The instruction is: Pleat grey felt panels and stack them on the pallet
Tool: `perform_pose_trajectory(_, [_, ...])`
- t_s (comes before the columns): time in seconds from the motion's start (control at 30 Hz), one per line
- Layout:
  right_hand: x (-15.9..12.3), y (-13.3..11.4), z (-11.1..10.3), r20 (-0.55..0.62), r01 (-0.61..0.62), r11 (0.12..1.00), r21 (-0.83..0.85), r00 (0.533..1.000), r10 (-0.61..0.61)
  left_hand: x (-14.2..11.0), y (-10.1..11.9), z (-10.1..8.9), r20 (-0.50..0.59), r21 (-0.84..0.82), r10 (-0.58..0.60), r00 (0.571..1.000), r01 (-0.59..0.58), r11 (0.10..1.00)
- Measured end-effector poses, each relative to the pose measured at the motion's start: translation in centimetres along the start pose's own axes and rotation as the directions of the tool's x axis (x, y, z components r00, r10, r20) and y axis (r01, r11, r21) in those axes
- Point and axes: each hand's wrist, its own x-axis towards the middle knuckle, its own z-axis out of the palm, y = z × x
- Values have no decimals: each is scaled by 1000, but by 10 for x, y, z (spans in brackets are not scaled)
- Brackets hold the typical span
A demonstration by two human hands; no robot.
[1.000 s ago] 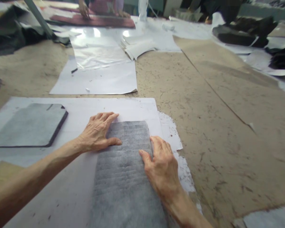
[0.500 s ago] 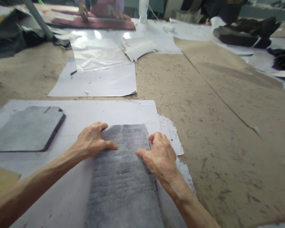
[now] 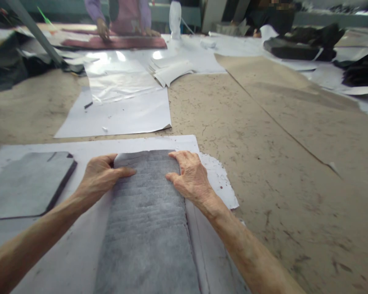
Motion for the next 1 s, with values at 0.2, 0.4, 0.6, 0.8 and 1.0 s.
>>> perform_pose_trajectory(0.2, [33,-2,2,139,-63,997,-51,988,69,21,-3,0,-142,300,240,960,-189,935])
perform_pose_trajectory(0.4, [33,-11,-5,208,-234,962,-140,943,260,25,-2,-4,97,387,311,946,-323,864])
perform_pose_trajectory(0.6, [7,-18,-3,94,-429,887,-173,889,448,34,0,-13,133,438,166,977,-208,875])
perform_pose_trajectory(0.8, [-7,-22,7,7,-534,833,-143,841,540,27,-11,-13,93,414,139,986,-165,895])
perform_pose_trajectory(1.0, [-6,-24,9,-10,-565,817,-116,823,568,28,-8,-12,84,351,95,992,-119,929])
